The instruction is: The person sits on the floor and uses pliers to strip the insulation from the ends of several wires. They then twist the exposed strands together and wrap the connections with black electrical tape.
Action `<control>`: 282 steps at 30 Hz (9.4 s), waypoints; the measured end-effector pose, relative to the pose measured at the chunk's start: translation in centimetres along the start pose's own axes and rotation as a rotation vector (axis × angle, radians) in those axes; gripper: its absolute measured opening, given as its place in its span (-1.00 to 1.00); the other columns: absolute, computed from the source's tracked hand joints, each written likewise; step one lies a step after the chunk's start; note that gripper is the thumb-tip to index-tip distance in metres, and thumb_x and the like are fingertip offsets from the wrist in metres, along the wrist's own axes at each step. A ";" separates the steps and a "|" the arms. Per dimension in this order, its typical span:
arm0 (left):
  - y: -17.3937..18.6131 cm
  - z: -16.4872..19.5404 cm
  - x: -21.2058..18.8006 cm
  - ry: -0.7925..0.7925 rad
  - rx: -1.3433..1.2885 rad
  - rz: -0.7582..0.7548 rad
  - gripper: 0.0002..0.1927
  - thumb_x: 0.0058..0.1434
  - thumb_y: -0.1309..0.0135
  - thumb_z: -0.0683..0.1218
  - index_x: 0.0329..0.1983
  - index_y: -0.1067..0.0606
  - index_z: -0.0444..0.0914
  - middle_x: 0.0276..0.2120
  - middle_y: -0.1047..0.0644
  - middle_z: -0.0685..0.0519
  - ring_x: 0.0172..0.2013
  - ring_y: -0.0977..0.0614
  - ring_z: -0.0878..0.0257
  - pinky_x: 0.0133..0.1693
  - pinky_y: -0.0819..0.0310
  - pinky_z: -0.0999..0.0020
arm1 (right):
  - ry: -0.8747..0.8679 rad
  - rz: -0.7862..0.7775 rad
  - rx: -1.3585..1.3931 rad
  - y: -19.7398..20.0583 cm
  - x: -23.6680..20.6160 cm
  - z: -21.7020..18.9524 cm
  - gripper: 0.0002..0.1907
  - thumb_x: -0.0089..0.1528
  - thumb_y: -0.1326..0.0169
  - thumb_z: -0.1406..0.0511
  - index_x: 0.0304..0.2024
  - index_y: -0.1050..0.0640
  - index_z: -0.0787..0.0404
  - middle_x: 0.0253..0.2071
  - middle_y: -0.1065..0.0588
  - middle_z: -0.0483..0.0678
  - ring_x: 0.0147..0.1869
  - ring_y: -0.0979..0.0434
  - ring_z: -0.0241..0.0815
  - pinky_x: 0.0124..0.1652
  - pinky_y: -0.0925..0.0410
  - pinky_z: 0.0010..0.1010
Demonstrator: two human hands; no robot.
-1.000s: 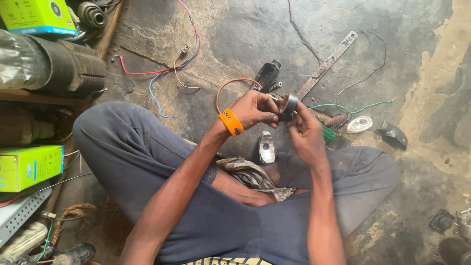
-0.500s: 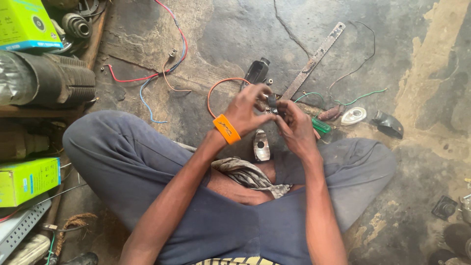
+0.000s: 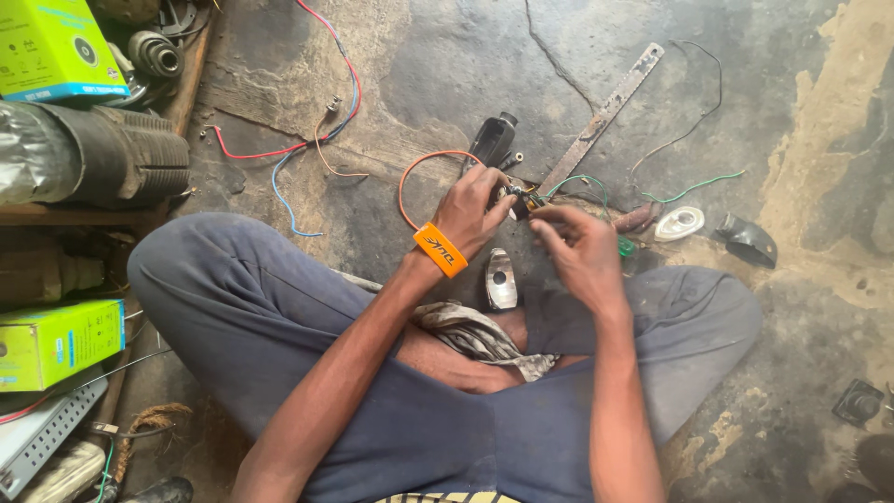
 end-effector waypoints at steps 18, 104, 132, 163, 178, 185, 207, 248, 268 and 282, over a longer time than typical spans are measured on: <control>0.6 -0.4 0.5 0.144 -0.269 0.017 -0.73 0.22 -0.25 -0.14 -0.04 -0.62 -0.35 -0.30 -0.67 -0.07 -0.51 -0.67 0.30 -0.47 -0.52 0.40 | 0.002 -0.208 0.448 -0.2 0.8 3.1 -0.76 0.34 -0.15 0.31 -0.04 -0.65 0.37 0.05 -0.55 -0.02 0.02 -0.54 -0.32 -0.07 -0.50 -0.46; 1.1 1.0 0.5 0.094 -0.167 0.009 -0.77 0.08 -0.31 -0.21 -0.17 -0.64 -0.29 -0.22 -0.60 -0.02 -0.29 -0.70 0.14 -0.25 -0.62 0.34 | -0.087 0.019 -0.001 0.7 -0.2 0.8 -0.76 0.42 -0.14 0.34 0.07 -0.65 0.36 -0.14 -0.68 -0.01 -0.17 -0.66 -0.33 -0.27 -0.45 -0.52; 0.6 0.3 0.5 0.293 -0.635 -0.145 -0.81 0.24 -0.21 -0.25 -0.08 -0.63 -0.37 -0.30 -0.68 0.00 -0.36 -0.69 0.38 -0.32 -0.62 0.50 | -0.096 -0.409 0.471 0.4 0.8 1.1 -0.48 0.31 -0.13 0.26 0.27 -0.40 0.36 0.09 -0.52 -0.13 -0.02 -0.59 -0.31 -0.16 -0.42 -0.48; 0.2 -1.3 0.3 0.570 -1.090 -0.460 -0.48 0.30 -0.09 -0.18 0.20 -0.14 -0.40 -0.39 -0.61 -0.14 -0.50 -0.64 0.24 -0.52 -0.51 0.40 | 0.007 -0.260 0.611 -0.3 1.5 3.3 -0.62 0.35 -0.14 0.46 0.22 -0.51 0.38 -0.01 -0.50 0.02 -0.04 -0.52 -0.29 0.01 -0.42 -0.44; 0.9 2.2 0.0 0.046 -0.259 -0.054 -0.82 0.17 -0.20 -0.22 -0.15 -0.59 -0.32 -0.19 -0.59 -0.07 -0.21 -0.71 0.10 -0.23 -0.67 0.29 | 0.055 -0.122 0.397 -0.7 2.2 3.5 -0.88 0.33 -0.13 0.39 -0.15 -0.55 0.38 0.31 -0.41 0.04 0.09 -0.50 -0.36 -0.01 -0.46 -0.49; 0.9 2.1 -0.1 -0.192 -0.049 0.014 -0.82 0.22 -0.16 -0.26 -0.12 -0.52 -0.36 -0.18 -0.54 -0.13 -0.14 -0.62 -0.05 -0.09 -0.53 0.14 | 0.003 -0.144 0.419 -0.7 2.2 4.6 -0.85 0.32 -0.18 0.36 -0.12 -0.58 0.36 0.12 -0.50 -0.03 -0.03 -0.52 -0.34 -0.02 -0.45 -0.49; 2.8 2.2 1.1 0.034 -0.295 -0.007 -0.78 0.13 -0.25 -0.27 -0.13 -0.62 -0.26 -0.18 -0.66 0.00 -0.17 -0.74 0.22 -0.12 -0.67 0.37 | -0.104 -0.261 0.828 1.1 0.0 0.7 -0.68 0.37 -0.07 0.28 0.10 -0.50 0.37 -0.01 -0.56 0.02 0.05 -0.59 -0.18 0.01 -0.46 -0.36; 0.4 -0.2 0.7 0.403 -0.629 -0.202 -0.66 0.26 -0.23 0.05 -0.15 -0.56 -0.33 -0.29 -0.60 0.03 -0.41 -0.63 0.36 -0.41 -0.62 0.47 | -0.141 -0.225 0.420 0.0 1.6 2.3 -0.51 0.24 -0.22 0.44 0.22 -0.43 0.33 -0.06 -0.53 -0.06 -0.05 -0.51 -0.34 -0.08 -0.41 -0.47; -1.2 -0.3 0.0 0.072 -0.308 -0.011 -0.81 0.24 -0.23 -0.07 -0.21 -0.66 -0.30 -0.36 -0.66 -0.02 -0.36 -0.69 0.24 -0.32 -0.54 0.32 | 0.132 -0.129 -0.219 -2.1 1.6 1.5 -0.59 0.17 -0.17 0.11 -0.28 -0.48 0.38 -0.50 -0.37 0.01 -0.42 -0.34 -0.20 -0.38 -0.26 -0.26; 1.7 -0.9 2.5 0.256 -0.452 0.110 -0.75 0.27 -0.21 -0.02 -0.24 -0.69 -0.32 -0.51 -0.61 0.19 -0.49 -0.49 0.53 -0.47 -0.34 0.53 | 0.586 -1.054 0.075 -7.4 -10.1 -10.3 -0.71 0.22 -0.17 0.13 -0.26 -0.49 0.22 -0.32 -0.44 -0.04 -0.22 -0.48 -0.19 -0.20 -0.38 -0.31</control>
Point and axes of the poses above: each hand's wrist, its own x-axis towards the middle knuckle, its own y-axis out of the back of the hand, z = x × y, the point moved 1 cm from there along x, towards the middle knuckle
